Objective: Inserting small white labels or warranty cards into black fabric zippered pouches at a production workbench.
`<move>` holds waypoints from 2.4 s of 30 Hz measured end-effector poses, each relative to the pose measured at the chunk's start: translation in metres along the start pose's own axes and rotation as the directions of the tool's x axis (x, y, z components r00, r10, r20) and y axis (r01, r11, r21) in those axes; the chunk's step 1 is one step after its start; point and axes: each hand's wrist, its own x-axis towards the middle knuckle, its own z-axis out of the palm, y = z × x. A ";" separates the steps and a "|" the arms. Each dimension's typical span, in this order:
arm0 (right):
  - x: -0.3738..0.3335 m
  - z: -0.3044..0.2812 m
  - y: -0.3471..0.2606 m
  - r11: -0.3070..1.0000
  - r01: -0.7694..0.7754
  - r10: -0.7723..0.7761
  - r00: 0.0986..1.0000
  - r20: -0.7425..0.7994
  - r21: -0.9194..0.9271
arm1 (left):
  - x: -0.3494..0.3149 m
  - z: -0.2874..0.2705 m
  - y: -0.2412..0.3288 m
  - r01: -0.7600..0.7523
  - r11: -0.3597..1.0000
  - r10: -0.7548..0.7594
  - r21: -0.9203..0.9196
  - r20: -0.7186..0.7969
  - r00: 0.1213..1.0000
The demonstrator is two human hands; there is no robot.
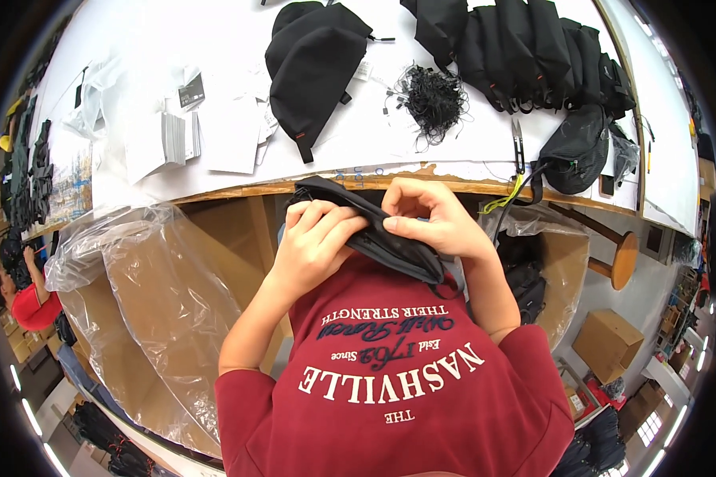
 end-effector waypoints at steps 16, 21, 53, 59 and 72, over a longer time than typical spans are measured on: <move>-0.009 0.007 -0.009 0.994 0.007 0.003 0.995 0.096 -0.106 | -0.008 -0.010 0.009 -0.019 0.988 0.011 -0.152 -0.057 0.998; -0.011 0.012 -0.010 0.991 0.055 -0.044 0.995 0.093 -0.120 | -0.011 -0.011 0.008 0.016 0.971 -0.022 -0.240 -0.024 0.999; 0.019 -0.027 -0.006 0.540 0.160 -0.748 0.542 -0.384 -0.826 | 0.009 -0.058 -0.007 0.453 0.837 -0.208 -0.308 0.587 0.782; 0.002 0.016 -0.020 0.322 0.242 -0.547 0.837 0.029 -0.915 | 0.016 -0.049 -0.002 0.479 0.857 -0.285 -0.191 0.599 0.748; -0.003 -0.018 0.036 0.806 0.104 -0.089 0.995 0.055 -0.583 | 0.015 -0.070 -0.011 0.497 0.827 -0.375 -0.261 0.402 0.835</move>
